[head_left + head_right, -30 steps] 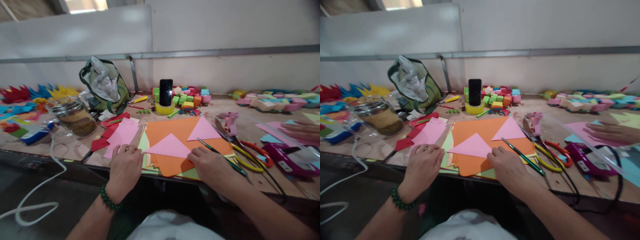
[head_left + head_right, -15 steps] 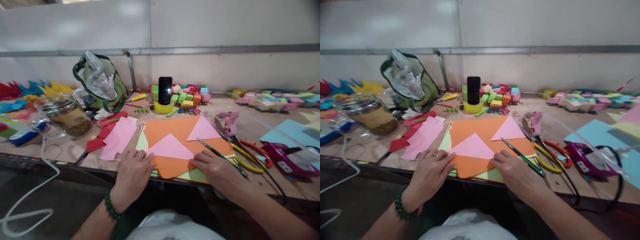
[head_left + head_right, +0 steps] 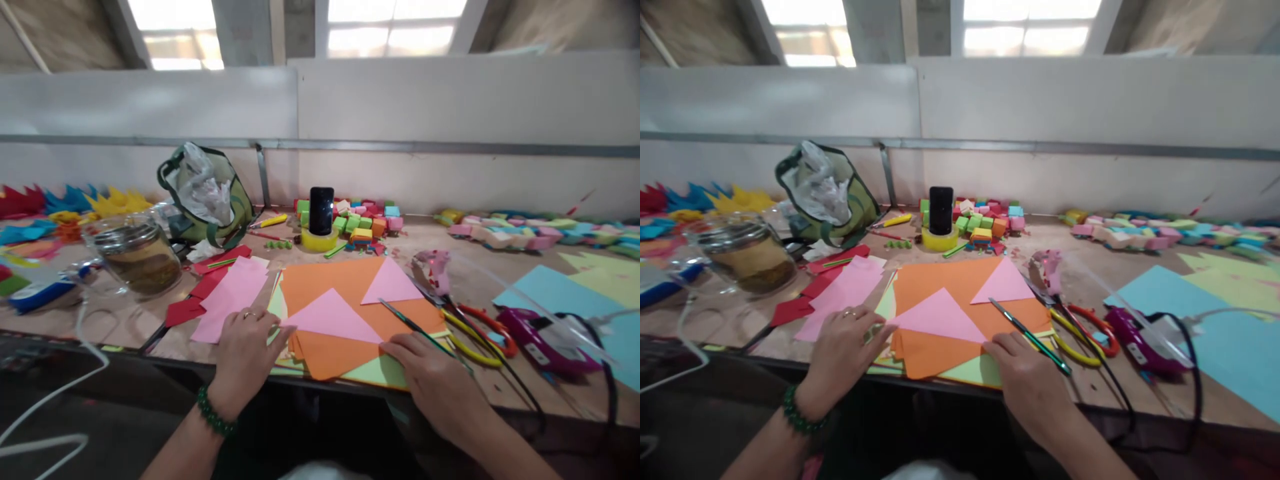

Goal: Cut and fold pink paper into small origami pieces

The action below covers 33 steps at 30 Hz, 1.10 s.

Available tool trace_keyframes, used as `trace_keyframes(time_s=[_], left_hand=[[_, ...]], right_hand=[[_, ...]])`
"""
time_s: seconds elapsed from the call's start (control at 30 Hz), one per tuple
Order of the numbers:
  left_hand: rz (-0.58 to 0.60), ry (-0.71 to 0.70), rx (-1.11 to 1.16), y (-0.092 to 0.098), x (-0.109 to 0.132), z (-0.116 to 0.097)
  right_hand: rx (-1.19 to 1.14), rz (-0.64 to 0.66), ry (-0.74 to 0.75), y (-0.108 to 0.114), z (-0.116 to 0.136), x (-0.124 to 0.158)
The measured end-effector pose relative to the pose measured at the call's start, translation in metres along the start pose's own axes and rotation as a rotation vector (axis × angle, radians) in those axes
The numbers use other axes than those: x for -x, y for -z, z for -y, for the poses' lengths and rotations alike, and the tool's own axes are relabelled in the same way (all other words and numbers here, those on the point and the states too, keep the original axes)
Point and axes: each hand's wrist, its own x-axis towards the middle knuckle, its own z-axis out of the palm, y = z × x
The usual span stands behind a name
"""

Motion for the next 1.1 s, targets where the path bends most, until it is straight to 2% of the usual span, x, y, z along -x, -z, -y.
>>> trace_keyframes(time_s=[0.1,0.23,0.3,0.4,0.5,0.63,0.73,0.8,0.93,1.1], left_hand=[[0.024,-0.006,0.074,-0.008,-0.018,-0.006],[0.156,0.02,0.22,-0.014,-0.029,-0.014],[0.195,0.035,0.279,-0.014,-0.029,-0.015],[0.192,0.015,0.274,-0.012,-0.025,-0.017],[0.135,-0.035,0.275,-0.006,-0.017,-0.024],[-0.046,-0.072,0.255,0.01,-0.001,-0.037],[-0.184,-0.179,0.257,0.02,0.011,-0.04],[-0.197,-0.266,0.276,0.021,0.017,-0.035],[-0.064,-0.397,0.298,0.014,0.021,-0.017],[0.159,-0.398,0.407,0.008,0.017,-0.002]], right_hand=[[-0.031,0.007,-0.074,0.002,0.004,0.001],[-0.044,0.03,-0.155,0.003,0.008,-0.003],[-0.028,-0.008,-0.17,0.0,0.009,-0.008],[-0.014,-0.107,-0.167,-0.005,0.011,-0.021],[-0.052,-0.189,-0.099,-0.008,0.018,-0.038],[-0.17,-0.299,0.082,-0.003,0.031,-0.055],[-0.255,-0.355,0.226,0.007,0.038,-0.058],[-0.315,-0.364,0.3,0.01,0.038,-0.056],[-0.472,-0.312,0.321,-0.001,0.032,-0.046],[-0.579,-0.104,0.088,-0.026,0.019,-0.026]])
